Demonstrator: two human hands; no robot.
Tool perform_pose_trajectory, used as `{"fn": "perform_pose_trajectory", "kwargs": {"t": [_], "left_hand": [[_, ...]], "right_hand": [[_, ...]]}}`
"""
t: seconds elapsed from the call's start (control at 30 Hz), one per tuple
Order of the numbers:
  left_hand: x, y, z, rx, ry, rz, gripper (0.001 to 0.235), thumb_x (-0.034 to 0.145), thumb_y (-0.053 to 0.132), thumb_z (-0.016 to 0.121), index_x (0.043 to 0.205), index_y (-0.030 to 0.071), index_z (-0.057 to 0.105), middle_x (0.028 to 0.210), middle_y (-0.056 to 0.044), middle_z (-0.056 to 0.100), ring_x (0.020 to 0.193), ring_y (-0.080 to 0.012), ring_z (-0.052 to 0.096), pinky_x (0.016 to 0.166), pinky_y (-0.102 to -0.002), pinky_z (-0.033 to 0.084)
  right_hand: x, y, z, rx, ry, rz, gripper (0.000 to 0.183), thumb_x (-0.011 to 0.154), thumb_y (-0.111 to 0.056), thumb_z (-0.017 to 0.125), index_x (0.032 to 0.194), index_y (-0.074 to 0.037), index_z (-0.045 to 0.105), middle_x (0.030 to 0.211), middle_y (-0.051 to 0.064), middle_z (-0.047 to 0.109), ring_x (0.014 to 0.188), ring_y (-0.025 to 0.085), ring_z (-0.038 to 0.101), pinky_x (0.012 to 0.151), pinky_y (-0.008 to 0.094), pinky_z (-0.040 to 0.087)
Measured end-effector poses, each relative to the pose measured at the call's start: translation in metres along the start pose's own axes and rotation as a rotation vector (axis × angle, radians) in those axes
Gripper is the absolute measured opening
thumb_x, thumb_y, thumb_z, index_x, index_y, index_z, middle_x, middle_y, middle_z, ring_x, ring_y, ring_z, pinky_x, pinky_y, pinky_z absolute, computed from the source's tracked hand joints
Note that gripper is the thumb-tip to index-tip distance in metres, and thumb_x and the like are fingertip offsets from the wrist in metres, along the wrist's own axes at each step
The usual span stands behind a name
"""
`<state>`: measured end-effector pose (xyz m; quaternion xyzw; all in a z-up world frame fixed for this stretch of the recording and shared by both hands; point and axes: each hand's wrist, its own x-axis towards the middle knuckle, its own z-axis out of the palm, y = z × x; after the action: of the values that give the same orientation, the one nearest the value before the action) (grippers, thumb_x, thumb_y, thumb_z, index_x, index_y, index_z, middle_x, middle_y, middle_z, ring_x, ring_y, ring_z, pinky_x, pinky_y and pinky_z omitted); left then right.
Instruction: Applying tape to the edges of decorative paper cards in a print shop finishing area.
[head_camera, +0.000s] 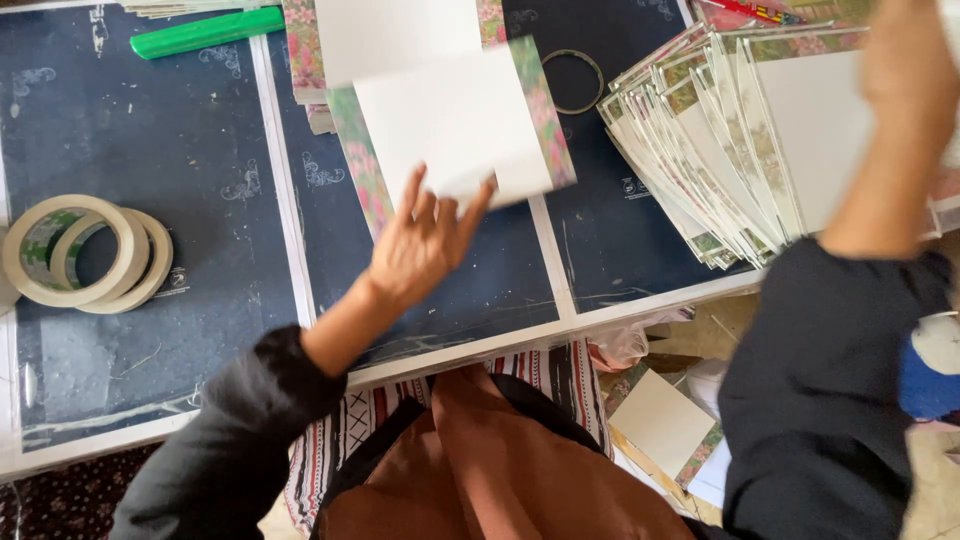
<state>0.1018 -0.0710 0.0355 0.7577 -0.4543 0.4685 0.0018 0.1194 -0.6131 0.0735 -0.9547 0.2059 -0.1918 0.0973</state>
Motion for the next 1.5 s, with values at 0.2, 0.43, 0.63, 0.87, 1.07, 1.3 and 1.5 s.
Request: {"fn": "perform_pose_trajectory", "kwargs": {"t": [0.2,0.43,0.63,0.87,1.07,1.3,1.5], "left_hand": [[-0.026,0.048,-0.047,-0.005,-0.362,-0.047,0.066,0.082,-0.015,0.047,0.143,0.005,0.033,0.072,-0.001,0.038,0.057,-0.0125,0.042,0.105,-0.048,0.04],[-0.036,0.081,-0.064,-0.213,-0.342,-0.179,0.069,0.079,-0.012,0.048,0.143,0.009,0.034,0.068,-0.001,0.041,0.058,-0.019,0.047,0.104,-0.049,0.039],[-0.027,0.032,-0.053,-0.388,-0.521,-0.286,0.079,0.079,0.019,0.061,0.147,0.017,0.022,0.085,-0.001,0.056,0.081,-0.0209,0.055,0.098,-0.046,0.04],[-0.05,-0.008,-0.051,-0.742,-0.695,-0.481,0.082,0.072,0.032,0.074,0.143,0.016,0.036,0.134,-0.012,0.05,0.13,-0.0376,0.038,0.106,-0.057,0.025],[-0.072,0.001,-0.047,-0.852,-0.577,-0.571,0.077,0.077,0.031,0.071,0.144,0.016,0.035,0.138,-0.009,0.047,0.133,-0.0354,0.036,0.108,-0.056,0.024],[-0.083,-0.006,-0.058,-1.013,-0.574,-0.559,0.072,0.088,0.055,0.048,0.145,0.013,0.032,0.145,-0.013,0.038,0.138,-0.0361,0.026,0.111,-0.057,0.012],[-0.088,-0.006,-0.049,-0.821,-0.737,-0.39,0.116,0.062,0.071,0.064,0.15,0.013,0.015,0.154,-0.008,0.022,0.143,-0.0282,0.012,0.113,-0.051,0.005]], "right_hand": [[-0.066,-0.161,0.042,-0.084,-0.237,0.043,0.064,0.101,-0.048,0.035,0.147,-0.024,-0.002,0.157,0.011,0.006,0.143,0.038,0.008,0.106,0.064,0.007],[-0.075,-0.17,-0.01,0.08,-0.246,-0.06,0.067,0.098,-0.057,0.032,0.146,-0.029,-0.005,0.158,0.012,-0.001,0.143,0.042,0.0,0.106,0.067,0.001],[-0.118,-0.206,-0.072,0.244,0.313,-0.442,0.065,0.101,-0.049,0.046,0.146,-0.01,0.02,0.149,0.018,0.023,0.138,0.039,0.021,0.11,0.058,0.018],[-0.282,-0.303,-0.025,1.044,-0.177,-0.423,0.004,0.08,-0.001,0.063,0.083,-0.002,0.066,0.1,0.016,0.063,0.103,0.033,0.058,0.095,0.044,0.039],[-0.337,-0.332,0.01,0.984,-0.517,-0.464,0.015,0.089,-0.013,0.055,0.094,-0.007,0.067,0.115,0.013,0.058,0.116,0.033,0.049,0.098,0.045,0.035],[-0.348,-0.337,0.022,0.875,-0.473,-0.48,0.014,0.09,-0.013,0.053,0.096,-0.008,0.065,0.119,0.011,0.054,0.117,0.033,0.047,0.098,0.045,0.035],[-0.361,-0.338,0.036,0.676,-0.264,-0.539,0.009,0.089,-0.011,0.054,0.095,-0.006,0.06,0.122,0.012,0.052,0.117,0.033,0.047,0.094,0.042,0.037]]}}
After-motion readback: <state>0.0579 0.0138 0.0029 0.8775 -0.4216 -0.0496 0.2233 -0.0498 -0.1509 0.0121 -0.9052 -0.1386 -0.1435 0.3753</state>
